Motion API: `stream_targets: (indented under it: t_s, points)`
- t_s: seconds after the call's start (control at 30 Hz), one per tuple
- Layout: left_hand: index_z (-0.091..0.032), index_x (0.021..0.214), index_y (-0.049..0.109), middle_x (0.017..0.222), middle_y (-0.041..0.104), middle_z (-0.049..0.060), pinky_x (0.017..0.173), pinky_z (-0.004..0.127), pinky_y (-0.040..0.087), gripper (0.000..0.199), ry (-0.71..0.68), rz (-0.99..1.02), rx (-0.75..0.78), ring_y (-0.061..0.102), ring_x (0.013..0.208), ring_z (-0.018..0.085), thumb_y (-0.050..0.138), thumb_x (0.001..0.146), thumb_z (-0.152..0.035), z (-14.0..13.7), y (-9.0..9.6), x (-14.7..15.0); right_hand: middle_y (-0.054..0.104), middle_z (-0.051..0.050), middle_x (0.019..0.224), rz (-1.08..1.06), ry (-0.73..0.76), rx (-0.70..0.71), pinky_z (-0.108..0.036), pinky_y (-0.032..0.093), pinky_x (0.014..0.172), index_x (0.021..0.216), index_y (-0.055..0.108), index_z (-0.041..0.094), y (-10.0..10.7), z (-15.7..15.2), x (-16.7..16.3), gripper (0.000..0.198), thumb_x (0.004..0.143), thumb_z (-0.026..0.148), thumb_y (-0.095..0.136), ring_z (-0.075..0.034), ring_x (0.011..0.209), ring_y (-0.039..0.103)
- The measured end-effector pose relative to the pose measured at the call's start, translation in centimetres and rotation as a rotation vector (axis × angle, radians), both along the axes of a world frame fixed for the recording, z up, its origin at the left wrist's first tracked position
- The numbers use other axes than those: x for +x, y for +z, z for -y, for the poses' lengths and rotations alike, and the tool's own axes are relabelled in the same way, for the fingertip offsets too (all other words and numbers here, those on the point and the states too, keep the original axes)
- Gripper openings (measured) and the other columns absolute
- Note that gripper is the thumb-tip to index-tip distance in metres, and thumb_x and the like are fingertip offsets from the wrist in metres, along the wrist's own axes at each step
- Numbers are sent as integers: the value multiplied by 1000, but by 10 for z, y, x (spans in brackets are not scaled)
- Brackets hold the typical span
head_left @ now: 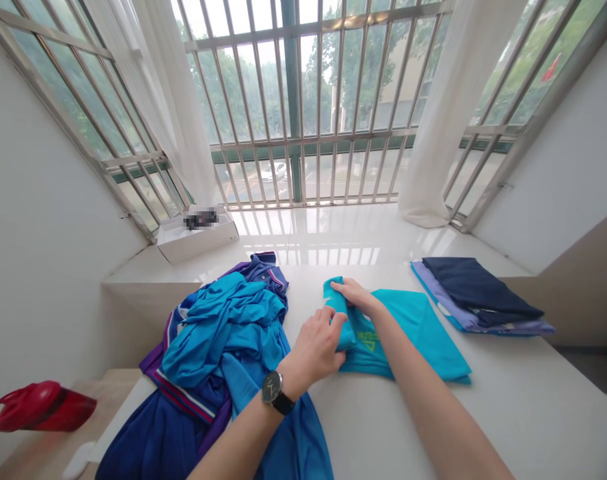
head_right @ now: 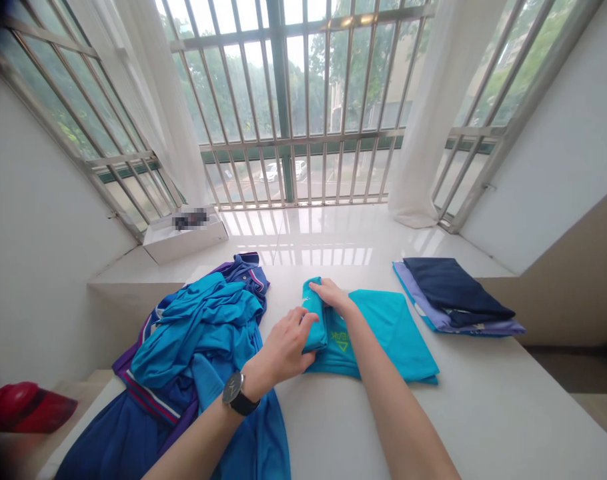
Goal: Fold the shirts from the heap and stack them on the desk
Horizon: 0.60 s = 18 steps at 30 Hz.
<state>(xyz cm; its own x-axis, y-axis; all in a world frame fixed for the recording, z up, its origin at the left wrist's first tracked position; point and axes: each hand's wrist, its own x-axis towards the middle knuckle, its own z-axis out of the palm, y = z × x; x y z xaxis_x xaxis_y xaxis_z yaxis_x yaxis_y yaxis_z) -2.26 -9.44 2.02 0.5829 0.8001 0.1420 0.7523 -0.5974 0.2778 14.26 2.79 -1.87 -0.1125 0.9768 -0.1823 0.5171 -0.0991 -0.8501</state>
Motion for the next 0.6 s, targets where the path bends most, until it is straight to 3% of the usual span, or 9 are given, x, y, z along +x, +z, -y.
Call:
stream_targets:
  t_s: [0.13, 0.23, 0.4, 0.5, 0.6]
  points:
    - [-23, 110, 51, 105, 58, 5, 79, 32, 52, 29, -13, -26, -109, 60, 93, 22, 54, 82, -14, 2, 3, 1, 65, -1, 68, -25, 1, -1, -24, 46, 52, 84, 62, 18, 0, -4, 6, 30, 84, 48, 59, -16, 62, 60]
    - [-22, 107, 55, 104, 61, 5, 83, 31, 51, 25, -64, 9, -120, 60, 96, 21, 51, 85, -11, 3, 0, 4, 65, -2, 68, 19, -20, 56, -26, 47, 58, 74, 62, 19, 0, -12, 14, 26, 76, 44, 70, -18, 69, 61]
    - [-20, 112, 61, 108, 66, 6, 87, 29, 52, 21, -220, 313, -322, 64, 93, 18, 51, 95, -25, -7, -1, -2, 68, -3, 73, 46, -29, 127, -27, 49, 69, 69, 64, 19, -4, -15, 33, 27, 73, 44, 73, -21, 82, 62]
    - [-18, 109, 64, 107, 69, 6, 85, 27, 53, 23, -186, 494, -417, 65, 95, 17, 44, 98, -22, -18, -3, -10, 69, -3, 74, -9, 26, 91, -27, 50, 62, 75, 66, 17, -6, -9, 39, 30, 78, 47, 68, -19, 74, 62]
    - [-17, 104, 67, 104, 70, 5, 83, 26, 53, 19, -189, 533, -425, 65, 92, 16, 51, 94, -21, -25, -8, -14, 68, -2, 74, -74, 76, 55, -24, 49, 54, 81, 66, 17, -6, -4, 41, 33, 80, 49, 65, -16, 66, 61]
